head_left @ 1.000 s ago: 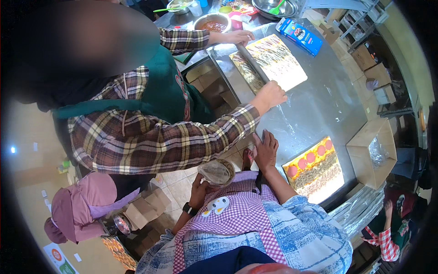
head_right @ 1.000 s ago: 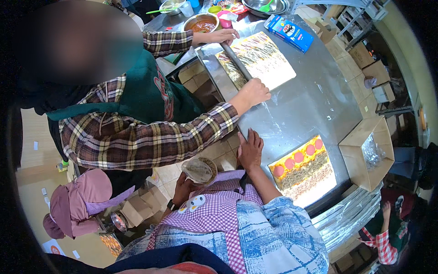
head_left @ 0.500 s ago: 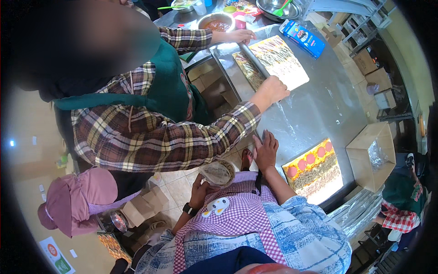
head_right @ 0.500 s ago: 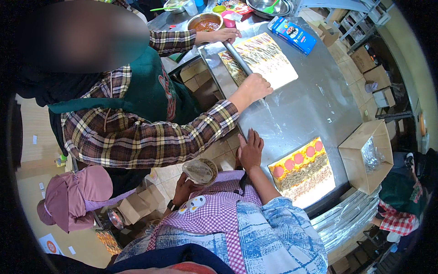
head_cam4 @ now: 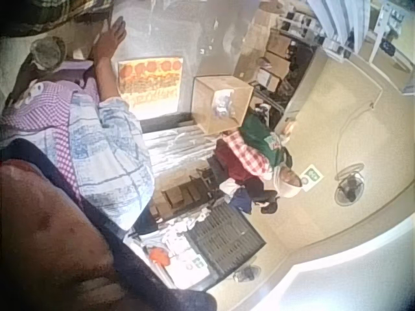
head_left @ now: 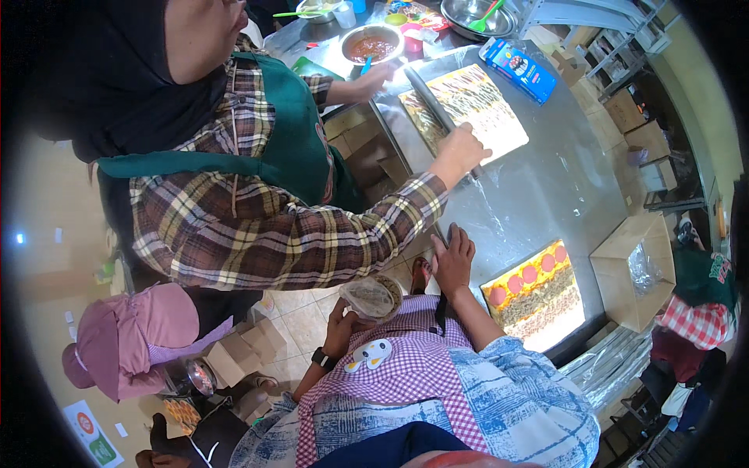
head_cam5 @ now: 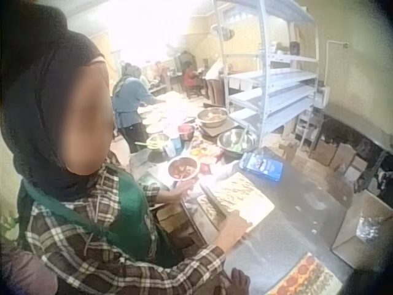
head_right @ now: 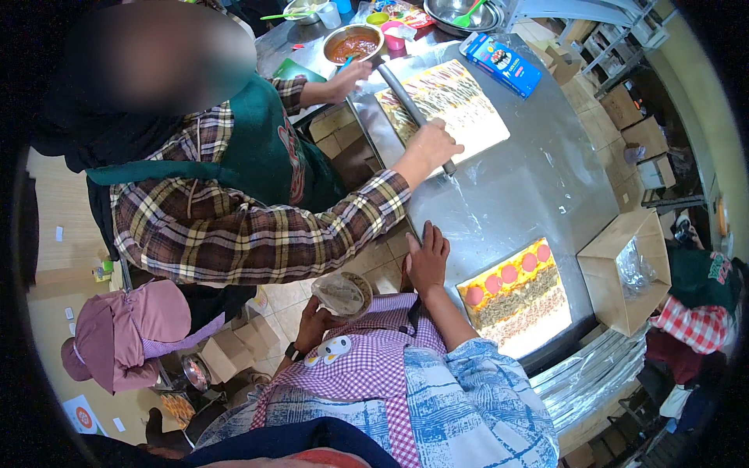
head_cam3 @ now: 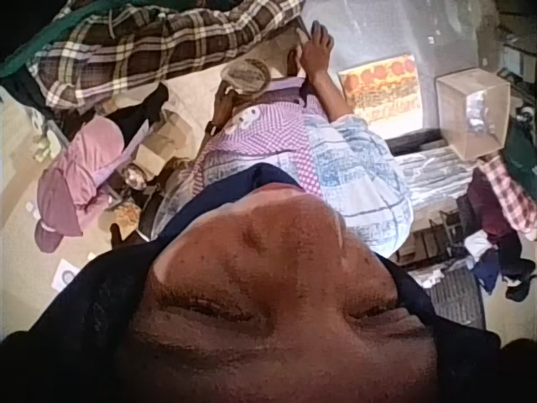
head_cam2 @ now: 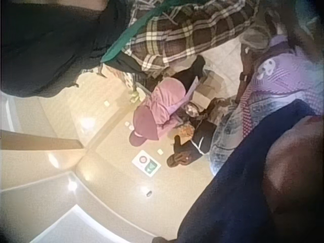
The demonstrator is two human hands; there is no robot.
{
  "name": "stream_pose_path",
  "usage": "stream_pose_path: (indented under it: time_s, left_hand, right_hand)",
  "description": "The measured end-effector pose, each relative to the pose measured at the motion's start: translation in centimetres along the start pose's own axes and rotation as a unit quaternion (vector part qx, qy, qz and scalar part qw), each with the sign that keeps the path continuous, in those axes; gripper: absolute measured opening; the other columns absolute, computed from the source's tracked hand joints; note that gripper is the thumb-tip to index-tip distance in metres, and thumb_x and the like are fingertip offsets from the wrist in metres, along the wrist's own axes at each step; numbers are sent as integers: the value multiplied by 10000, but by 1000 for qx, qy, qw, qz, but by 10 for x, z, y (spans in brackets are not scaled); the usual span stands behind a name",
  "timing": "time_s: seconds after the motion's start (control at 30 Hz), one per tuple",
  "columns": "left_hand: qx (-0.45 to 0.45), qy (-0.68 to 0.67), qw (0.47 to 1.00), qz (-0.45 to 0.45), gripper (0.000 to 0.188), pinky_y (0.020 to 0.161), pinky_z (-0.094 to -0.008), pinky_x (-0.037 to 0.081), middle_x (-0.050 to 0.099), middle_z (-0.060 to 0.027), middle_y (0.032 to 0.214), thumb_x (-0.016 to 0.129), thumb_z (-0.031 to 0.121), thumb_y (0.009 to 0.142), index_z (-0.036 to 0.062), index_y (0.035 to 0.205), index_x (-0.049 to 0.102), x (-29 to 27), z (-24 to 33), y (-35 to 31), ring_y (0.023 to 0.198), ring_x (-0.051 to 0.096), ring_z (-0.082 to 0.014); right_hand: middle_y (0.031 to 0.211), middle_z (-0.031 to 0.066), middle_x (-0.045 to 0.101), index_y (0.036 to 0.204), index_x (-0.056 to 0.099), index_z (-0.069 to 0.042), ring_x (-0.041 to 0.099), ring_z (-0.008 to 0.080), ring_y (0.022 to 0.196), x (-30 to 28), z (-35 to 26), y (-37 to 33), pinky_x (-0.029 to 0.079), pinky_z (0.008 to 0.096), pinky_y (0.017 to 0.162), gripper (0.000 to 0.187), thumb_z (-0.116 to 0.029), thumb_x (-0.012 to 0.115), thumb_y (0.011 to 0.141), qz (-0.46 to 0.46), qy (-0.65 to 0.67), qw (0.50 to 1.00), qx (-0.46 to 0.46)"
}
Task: Place toppings such as pepperoni, ground meat, and cheese onto a rectangular pizza crust.
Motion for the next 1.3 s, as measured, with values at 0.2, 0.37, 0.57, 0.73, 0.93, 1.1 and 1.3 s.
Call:
stream_pose_path:
  time_s: [0.2,0.37,0.57,0.73,0.93,1.1,1.3]
  left_hand:
    - [-1,-5,1000,-1,471,718,-365,553,511,-174,1128,358,-23,804,7,1271,309,-9,-12,4,843,620,-282]
    - [19,3,1000,-6,473,715,-361,553,515,-165,1121,363,-12,813,8,1281,299,-7,-9,4,830,624,-274]
    - [17,-11,1000,-5,478,713,-354,553,526,-164,1098,355,-10,819,14,1291,282,-8,-10,4,809,626,-265]
    - [12,-9,1000,-3,469,717,-342,553,534,-177,1082,340,-19,820,19,1284,283,-4,-7,4,820,626,-271]
    - [0,-1,1000,0,446,714,-340,556,539,-181,1078,340,-16,827,15,1271,295,-4,-5,4,821,627,-273]
    - [20,-16,1000,-5,440,713,-342,557,532,-179,1092,337,-17,833,17,1270,300,-13,-20,8,825,627,-277]
    - [4,-23,1000,-3,457,711,-345,558,521,-174,1112,343,-21,831,21,1283,292,-11,-18,7,824,626,-278]
  right_hand:
    - [1313,158,324,1090,565,-184,278,313,1213,4,0,-1,233,431,978,422,-170,614,672,20,-2,1000,-1]
    - [1304,160,330,1059,586,-181,285,313,1214,9,2,-1,235,450,984,370,-150,598,690,34,7,999,9]
    - [1318,151,317,1075,583,-178,271,310,1222,9,1,-2,224,443,990,394,-166,603,681,28,-2,1000,4]
    - [1325,147,305,1082,584,-180,264,306,1222,9,2,-2,221,434,990,432,-184,627,652,20,-14,1000,3]
    - [1328,145,306,1071,588,-187,260,304,1228,10,1,-3,210,430,995,437,-193,644,638,29,-27,999,-4]
    - [1334,151,301,1056,591,-184,260,306,1230,9,1,-2,207,432,997,403,-182,630,655,29,-16,999,1]
    - [1330,156,307,1055,589,-178,266,309,1226,12,3,-3,212,433,998,389,-175,620,667,37,-23,999,-5]
Point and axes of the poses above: each hand's wrist, its own y-axis towards the middle knuckle, its own x-axis out of the palm, z = x × y, the point moved 1 cm from there along y, towards the middle knuckle
